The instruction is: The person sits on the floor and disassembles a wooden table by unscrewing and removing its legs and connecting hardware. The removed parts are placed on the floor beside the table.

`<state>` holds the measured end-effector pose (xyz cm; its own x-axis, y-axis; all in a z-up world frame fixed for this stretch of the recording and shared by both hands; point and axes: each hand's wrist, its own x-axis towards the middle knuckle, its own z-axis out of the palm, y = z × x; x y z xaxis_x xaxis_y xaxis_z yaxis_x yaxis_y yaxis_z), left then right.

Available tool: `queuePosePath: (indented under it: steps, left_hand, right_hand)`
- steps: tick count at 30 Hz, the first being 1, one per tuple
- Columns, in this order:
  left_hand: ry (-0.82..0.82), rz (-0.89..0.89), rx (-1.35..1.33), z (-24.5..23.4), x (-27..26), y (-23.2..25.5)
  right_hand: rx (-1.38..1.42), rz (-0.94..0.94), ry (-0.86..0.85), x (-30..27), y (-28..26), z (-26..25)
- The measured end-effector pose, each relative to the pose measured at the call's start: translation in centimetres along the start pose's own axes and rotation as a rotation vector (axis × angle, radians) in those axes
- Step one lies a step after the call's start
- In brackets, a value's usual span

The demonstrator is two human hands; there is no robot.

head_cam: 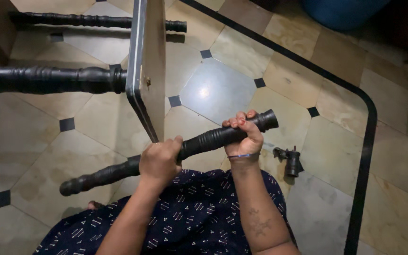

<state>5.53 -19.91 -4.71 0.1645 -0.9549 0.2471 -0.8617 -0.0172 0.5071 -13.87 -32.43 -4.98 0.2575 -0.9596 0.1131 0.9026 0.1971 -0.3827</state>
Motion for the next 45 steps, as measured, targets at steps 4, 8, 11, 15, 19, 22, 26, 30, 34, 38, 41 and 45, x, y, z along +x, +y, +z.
queuePosePath:
  steps: [4, 8, 11, 15, 19, 22, 26, 30, 34, 38, 41, 45]
  left_hand:
    - [-0.319, -0.088, -0.316, -1.6, 0.1, 0.3]
    - [-0.236, -0.081, -0.362, -1.7, -0.8, 1.1]
    - [-0.259, -0.125, -0.291, -1.4, -0.5, 0.8]
    - [-0.061, -0.151, -0.149, -1.1, -1.1, -0.2]
    - [0.215, -0.009, -0.157, -0.1, -1.5, 0.3]
    - [0.365, 0.059, -0.152, 1.2, -1.7, 1.1]
    - [0.437, 0.087, -0.06, 1.8, -1.8, 1.4]
    - [0.408, 0.063, -0.08, 1.3, -2.1, 1.4]
    - [0.181, 0.019, -0.174, -0.3, -1.7, 1.1]
    - [0.072, 0.009, -0.252, -1.9, -1.7, 1.1]
    - [0.182, -0.051, -0.247, -2.5, -1.8, 1.2]
    - [0.252, -0.119, -0.147, -2.5, -1.9, 0.1]
  right_hand:
    - [-0.051, -0.026, -0.522, -2.2, -1.0, 1.6]
    - [-0.056, 0.003, -0.528, -2.7, -1.8, 2.5]
    - [-0.139, -0.002, -0.322, -1.4, -1.6, 2.6]
    - [-0.284, 0.044, -0.082, -1.0, -0.6, 2.4]
    - [-0.128, 0.085, -0.178, -1.8, 1.3, 2.6]
    - [-0.166, 0.063, -0.18, -2.7, 2.9, 2.6]
    - [-0.246, -0.008, -0.032, -3.5, 4.1, 3.1]
    - [-0.259, -0.002, -0.046, -4.3, 4.2, 3.6]
    - [-0.181, 0.028, -0.417, -4.0, 3.3, 4.0]
    - [-0.287, 0.081, -0.608, -3.2, 2.1, 4.4]
    - [-0.559, -0.028, -0.51, -2.5, 0.7, 4.7]
    - [-1.06, -0.104, -0.355, -2.5, -3.0, 3.8]
